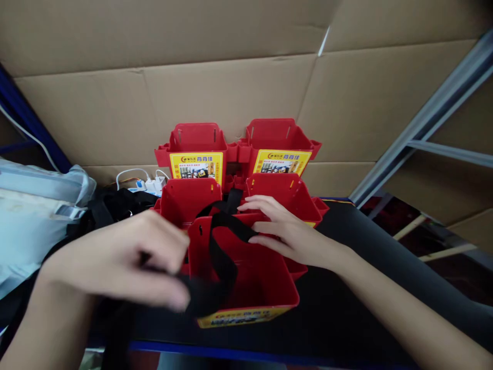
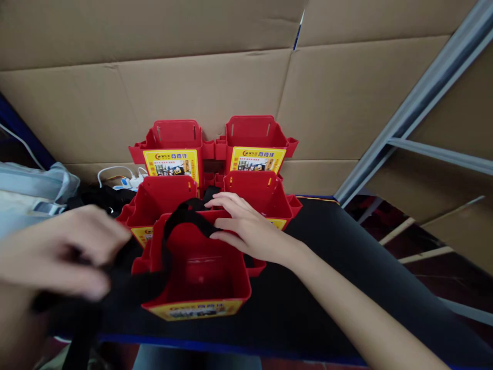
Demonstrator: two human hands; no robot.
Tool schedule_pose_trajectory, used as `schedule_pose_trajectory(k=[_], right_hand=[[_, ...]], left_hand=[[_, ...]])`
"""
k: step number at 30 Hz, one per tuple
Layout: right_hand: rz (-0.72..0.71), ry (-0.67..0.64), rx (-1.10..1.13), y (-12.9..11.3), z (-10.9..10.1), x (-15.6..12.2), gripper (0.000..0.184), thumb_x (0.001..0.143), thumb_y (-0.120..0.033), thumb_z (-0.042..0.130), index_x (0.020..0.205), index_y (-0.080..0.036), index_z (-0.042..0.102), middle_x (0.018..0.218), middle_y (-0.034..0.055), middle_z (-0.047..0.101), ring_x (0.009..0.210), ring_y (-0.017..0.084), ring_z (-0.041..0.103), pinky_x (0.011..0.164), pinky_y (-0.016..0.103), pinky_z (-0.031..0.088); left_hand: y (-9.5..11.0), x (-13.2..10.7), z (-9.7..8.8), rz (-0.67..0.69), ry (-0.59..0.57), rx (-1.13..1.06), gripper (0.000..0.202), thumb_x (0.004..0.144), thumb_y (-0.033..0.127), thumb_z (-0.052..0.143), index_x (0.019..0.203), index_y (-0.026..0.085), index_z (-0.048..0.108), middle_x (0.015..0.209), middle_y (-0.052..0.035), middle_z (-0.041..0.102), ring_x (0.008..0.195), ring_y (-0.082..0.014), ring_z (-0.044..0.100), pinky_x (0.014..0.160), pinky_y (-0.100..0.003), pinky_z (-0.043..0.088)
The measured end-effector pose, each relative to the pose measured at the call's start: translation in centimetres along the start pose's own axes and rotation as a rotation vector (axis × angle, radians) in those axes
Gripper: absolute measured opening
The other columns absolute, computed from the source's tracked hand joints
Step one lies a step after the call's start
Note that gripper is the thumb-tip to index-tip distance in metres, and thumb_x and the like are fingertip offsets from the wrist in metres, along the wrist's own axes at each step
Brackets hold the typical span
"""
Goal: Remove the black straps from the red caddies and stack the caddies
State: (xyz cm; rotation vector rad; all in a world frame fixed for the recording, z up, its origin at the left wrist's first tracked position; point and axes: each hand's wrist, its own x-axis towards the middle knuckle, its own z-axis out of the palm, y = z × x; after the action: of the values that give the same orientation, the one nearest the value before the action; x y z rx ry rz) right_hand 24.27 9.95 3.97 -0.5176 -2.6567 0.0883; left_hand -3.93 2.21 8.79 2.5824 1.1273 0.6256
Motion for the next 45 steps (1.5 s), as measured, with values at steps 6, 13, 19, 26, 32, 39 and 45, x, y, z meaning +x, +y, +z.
schedule_pose_trajectory(k=[6,13,19,26,32,39,45], right_hand=[[-0.106,0.01,-0.064,0.3,-0.3,0.5,0.019,0.086,-0.028,0.05,0.083,-0.016,0.064,0.109,0.0115,0.051,0.106,0.021,0.045,0.092,0.04,0.041],[-0.282,0.125,-0.342,0.4,0.8,0.2,0.016,0.087,-0.021,0.05,0.076,-0.015,0.06,0.086,0.0061,0.06,0.089,0.016,0.051,0.082,0.032,0.041],[-0.325,0.093,-0.254,1.0,1.2,0.4,0.025,0.092,-0.024,0.041,0.075,-0.017,0.057,0.064,-0.0017,0.058,0.058,0.008,0.048,0.086,0.029,0.041],[-0.25,0.124,-0.169,0.9,1.7,0.6,0.022,0.091,-0.03,0.044,0.084,-0.015,0.057,0.072,0.0016,0.063,0.061,0.009,0.053,0.076,0.028,0.043],[-0.225,0.192,-0.063,2.1,1.8,0.4,0.019,0.091,-0.022,0.043,0.084,-0.014,0.058,0.076,0.0022,0.067,0.063,0.009,0.055,0.08,0.029,0.041],[-0.134,-0.025,0.233,-2.5,-0.8,1.6,0.031,0.086,-0.04,0.05,0.101,-0.014,0.059,0.096,0.0063,0.066,0.091,0.014,0.057,0.099,0.036,0.03],[0.055,-0.242,0.313,-3.1,-4.3,0.0,0.022,0.084,-0.028,0.054,0.068,-0.015,0.06,0.061,0.0006,0.058,0.063,0.011,0.052,0.068,0.025,0.044]], left_hand=[[0.0,3.9,3.2,-0.123,0.045,0.002,0.037,0.078,0.041,0.058,0.058,0.015,0.042,0.079,0.0005,0.057,0.063,-0.0083,0.047,0.059,-0.022,0.038],[-1.2,2.7,1.8,-0.129,0.018,-0.19,0.042,0.077,0.04,0.06,0.055,0.016,0.032,0.066,0.001,0.059,0.063,-0.0103,0.053,0.056,-0.02,0.038],[0.6,4.2,3.8,0.014,0.031,-0.025,0.035,0.077,0.034,0.06,0.06,0.018,0.034,0.069,-0.0006,0.058,0.08,-0.0193,0.06,0.06,-0.023,0.038],[2.6,4.2,4.3,-0.084,-0.211,0.01,0.007,0.079,0.02,0.054,0.076,0.019,0.048,0.069,0.0044,0.057,0.061,-0.0092,0.051,0.053,-0.019,0.033],[2.4,1.5,1.3,0.097,-0.568,-0.471,0.013,0.073,0.021,0.066,0.075,0.017,0.053,0.071,0.0018,0.061,0.061,-0.0065,0.054,0.058,-0.014,0.04],[1.9,3.3,1.9,-0.088,-0.189,-0.467,0.017,0.074,0.023,0.063,0.077,0.017,0.048,0.065,0.0051,0.05,0.059,-0.0059,0.047,0.055,-0.015,0.039],[-0.5,3.4,1.1,-0.074,0.045,-0.501,0.025,0.068,0.023,0.071,0.081,0.016,0.051,0.079,0.0015,0.055,0.05,-0.0026,0.042,0.044,-0.014,0.034]])
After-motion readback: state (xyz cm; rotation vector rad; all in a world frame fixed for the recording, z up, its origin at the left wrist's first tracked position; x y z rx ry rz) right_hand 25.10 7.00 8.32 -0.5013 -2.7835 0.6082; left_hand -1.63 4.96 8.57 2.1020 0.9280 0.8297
